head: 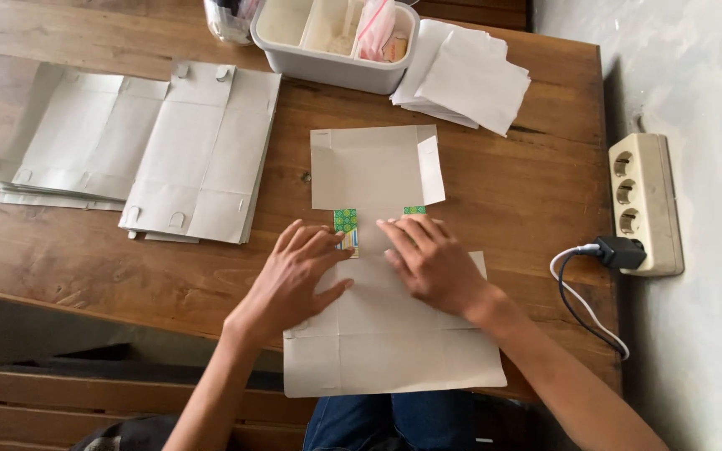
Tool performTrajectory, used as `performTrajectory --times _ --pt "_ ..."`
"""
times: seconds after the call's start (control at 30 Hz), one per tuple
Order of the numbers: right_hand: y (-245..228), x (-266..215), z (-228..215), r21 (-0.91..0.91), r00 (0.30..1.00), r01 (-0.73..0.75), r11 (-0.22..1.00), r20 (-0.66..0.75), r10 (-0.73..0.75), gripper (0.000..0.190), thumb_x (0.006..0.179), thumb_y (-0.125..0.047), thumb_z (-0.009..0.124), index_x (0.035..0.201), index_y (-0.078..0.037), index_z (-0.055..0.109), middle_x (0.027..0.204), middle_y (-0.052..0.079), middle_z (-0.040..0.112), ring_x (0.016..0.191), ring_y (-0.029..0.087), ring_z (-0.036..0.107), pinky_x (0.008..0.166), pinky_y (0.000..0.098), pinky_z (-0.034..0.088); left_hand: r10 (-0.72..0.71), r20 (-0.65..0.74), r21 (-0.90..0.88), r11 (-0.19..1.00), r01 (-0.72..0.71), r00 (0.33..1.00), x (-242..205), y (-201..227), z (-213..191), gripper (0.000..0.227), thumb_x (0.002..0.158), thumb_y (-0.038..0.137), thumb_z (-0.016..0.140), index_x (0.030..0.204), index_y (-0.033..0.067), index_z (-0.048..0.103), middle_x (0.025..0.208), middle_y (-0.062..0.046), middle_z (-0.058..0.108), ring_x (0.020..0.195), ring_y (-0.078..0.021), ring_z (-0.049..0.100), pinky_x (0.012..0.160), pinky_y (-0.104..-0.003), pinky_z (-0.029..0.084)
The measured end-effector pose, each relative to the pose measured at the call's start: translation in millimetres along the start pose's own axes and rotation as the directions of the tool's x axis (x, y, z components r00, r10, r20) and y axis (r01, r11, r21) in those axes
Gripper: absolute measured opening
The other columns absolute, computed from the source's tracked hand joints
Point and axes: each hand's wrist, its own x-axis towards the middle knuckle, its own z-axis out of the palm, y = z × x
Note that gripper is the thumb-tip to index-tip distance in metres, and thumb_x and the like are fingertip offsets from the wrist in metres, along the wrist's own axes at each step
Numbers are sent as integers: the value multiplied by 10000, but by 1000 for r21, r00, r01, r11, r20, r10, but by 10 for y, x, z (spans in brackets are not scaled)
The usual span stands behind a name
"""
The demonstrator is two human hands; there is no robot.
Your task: The person folds and assembles flat paper box templates into three-dimensional boxes. They fold along pre-scored lines, tuck flaps into slots, and secure the structure by hand. The process is repeated for multiple identical templates.
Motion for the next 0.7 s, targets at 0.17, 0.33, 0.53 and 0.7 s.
performTrajectory --times 0.17,0.33,0.53,0.7 --pt "-201 -54 106 -142 1000 -24 990 0 24 526 1057 -464 396 1502 -201 489 1267 128 545 1297 358 533 1093 540 445 87 -21 -66 994 -88 996 278 -247 -54 145 826 328 789 927 224 781 992 1 691 1173 -240 616 1150 -538 352" --pt "-299 -21 -84 -65 985 -62 996 157 72 595 1044 -497 403 1605 -314 334 1309 179 475 1382 447 437 1145 621 343 142 102 -124 984 -129 985 590 -584 -98 128 702 326 829 819 367 796 878 47 760 1198 -177 656 1184 -584 309" --pt "-311 -83 46 5 987 -89 996 135 88 527 1025 -519 444 1516 -330 475 1442 193 360 1460 469 304 1185 661 201 196 193 -267 953 -141 961 1071 -706 -241 499 599 474 898 1030 254 774 1044 -58 725 1131 -309 655 1030 -521 485" --pt "-254 -87 12 53 993 -69 996 104 63 570 1034 -522 460 1563 -317 405 1500 271 333 1485 482 254 1209 636 159 283 186 -416 890 -185 941 1121 -878 -129 601 716 444 870 1251 230 699 1519 -128 458 1419 -375 411 1166 -535 283"
